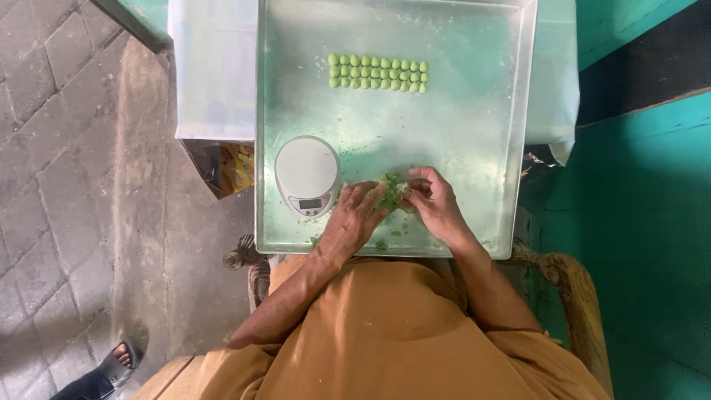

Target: Portioning green dough into small balls using a digital scale for consistency.

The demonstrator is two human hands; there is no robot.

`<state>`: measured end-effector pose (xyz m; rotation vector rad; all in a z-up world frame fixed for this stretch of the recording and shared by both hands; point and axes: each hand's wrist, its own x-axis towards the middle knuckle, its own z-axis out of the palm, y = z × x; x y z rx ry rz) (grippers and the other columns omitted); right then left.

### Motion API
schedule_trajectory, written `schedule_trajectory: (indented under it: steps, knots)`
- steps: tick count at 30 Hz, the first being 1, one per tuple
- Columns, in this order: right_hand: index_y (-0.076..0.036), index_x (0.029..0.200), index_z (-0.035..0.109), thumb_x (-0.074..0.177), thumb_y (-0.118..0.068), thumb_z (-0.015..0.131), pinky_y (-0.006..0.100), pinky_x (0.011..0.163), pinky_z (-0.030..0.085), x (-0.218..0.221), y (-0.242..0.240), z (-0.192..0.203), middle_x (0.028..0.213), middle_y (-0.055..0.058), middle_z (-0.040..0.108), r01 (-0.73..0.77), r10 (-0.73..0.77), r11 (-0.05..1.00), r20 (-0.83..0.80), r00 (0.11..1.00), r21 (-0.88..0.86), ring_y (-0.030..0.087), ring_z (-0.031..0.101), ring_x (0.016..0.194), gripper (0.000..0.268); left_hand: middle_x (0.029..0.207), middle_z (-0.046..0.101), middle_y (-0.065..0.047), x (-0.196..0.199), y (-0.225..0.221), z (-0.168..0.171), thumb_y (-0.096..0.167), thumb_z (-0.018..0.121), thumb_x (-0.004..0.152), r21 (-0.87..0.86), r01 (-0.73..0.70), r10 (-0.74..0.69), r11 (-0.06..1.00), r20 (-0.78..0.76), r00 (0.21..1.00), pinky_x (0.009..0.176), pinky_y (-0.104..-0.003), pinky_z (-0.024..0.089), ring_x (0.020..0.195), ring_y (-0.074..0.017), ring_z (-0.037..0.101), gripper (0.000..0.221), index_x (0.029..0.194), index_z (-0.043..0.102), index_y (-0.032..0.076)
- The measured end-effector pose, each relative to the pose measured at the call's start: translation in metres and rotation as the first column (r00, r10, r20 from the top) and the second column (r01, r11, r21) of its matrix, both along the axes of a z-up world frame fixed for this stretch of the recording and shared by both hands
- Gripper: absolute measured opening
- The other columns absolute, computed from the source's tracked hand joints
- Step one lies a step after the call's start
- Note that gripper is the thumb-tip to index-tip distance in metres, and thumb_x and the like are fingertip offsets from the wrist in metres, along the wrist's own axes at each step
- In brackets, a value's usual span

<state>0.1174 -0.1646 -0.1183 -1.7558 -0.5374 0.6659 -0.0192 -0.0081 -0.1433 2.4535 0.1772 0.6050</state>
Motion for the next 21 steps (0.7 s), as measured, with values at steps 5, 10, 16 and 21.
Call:
schedule_trajectory:
  steps: [5, 10, 16, 21]
  knots:
    - [0.007, 0.109, 0.073, 0.099, -0.003, 0.069, 0.041, 0.073, 0.067, -0.015, 0.013, -0.007, 0.091, 0.023, 0.073, 0.098, -0.072, 0.985, -0.176, 0.982, 0.141, 0.018, 0.068, 0.085, 0.014, 0.105, 0.071, -0.019, 0.015, -0.009, 0.013, 0.018, 0.078, 0.094, -0.326, 0.064, -0.025, 0.943, 0.125, 0.992, 0.084, -0.057, 0.058, 0.095, -0.0417, 0.071, 0.035, 0.124, 0.071, 0.002]
    - [0.007, 0.118, 0.071, 0.097, -0.001, 0.07, 0.043, 0.079, 0.066, -0.025, 0.019, 0.013, 0.103, 0.025, 0.072, 0.045, -0.019, 0.982, -0.142, 0.99, 0.182, 0.022, 0.069, 0.096, 0.023, 0.102, 0.074, -0.01, 0.02, 0.007, 0.0, 0.01, 0.073, 0.095, -0.343, -0.009, 0.056, 0.939, 0.127, 0.99, 0.081, -0.046, 0.061, 0.093, -0.0336, 0.074, 0.014, 0.108, 0.077, 0.011]
    - [0.003, 0.105, 0.075, 0.094, -0.007, 0.076, 0.036, 0.066, 0.062, -0.018, 0.024, 0.013, 0.08, 0.018, 0.074, 0.027, -0.032, 0.996, 0.059, 0.998, 0.082, 0.018, 0.073, 0.072, 0.015, 0.104, 0.074, -0.018, 0.003, 0.014, 0.034, 0.014, 0.067, 0.101, -0.609, 0.075, -0.018, 0.79, 0.098, 0.995, 0.087, -0.048, 0.058, 0.1, -0.0393, 0.072, 0.018, 0.114, 0.076, 0.005]
    - [0.003, 0.101, 0.073, 0.094, -0.008, 0.076, 0.035, 0.063, 0.061, -0.022, 0.03, 0.015, 0.076, 0.017, 0.073, 0.028, -0.037, 0.996, 0.101, 0.994, 0.09, 0.019, 0.073, 0.066, 0.013, 0.107, 0.076, -0.019, 0.002, 0.021, 0.041, 0.017, 0.07, 0.1, -0.783, 0.056, -0.013, 0.62, 0.061, 0.998, 0.093, -0.046, 0.055, 0.105, -0.0349, 0.073, 0.014, 0.103, 0.08, 0.007]
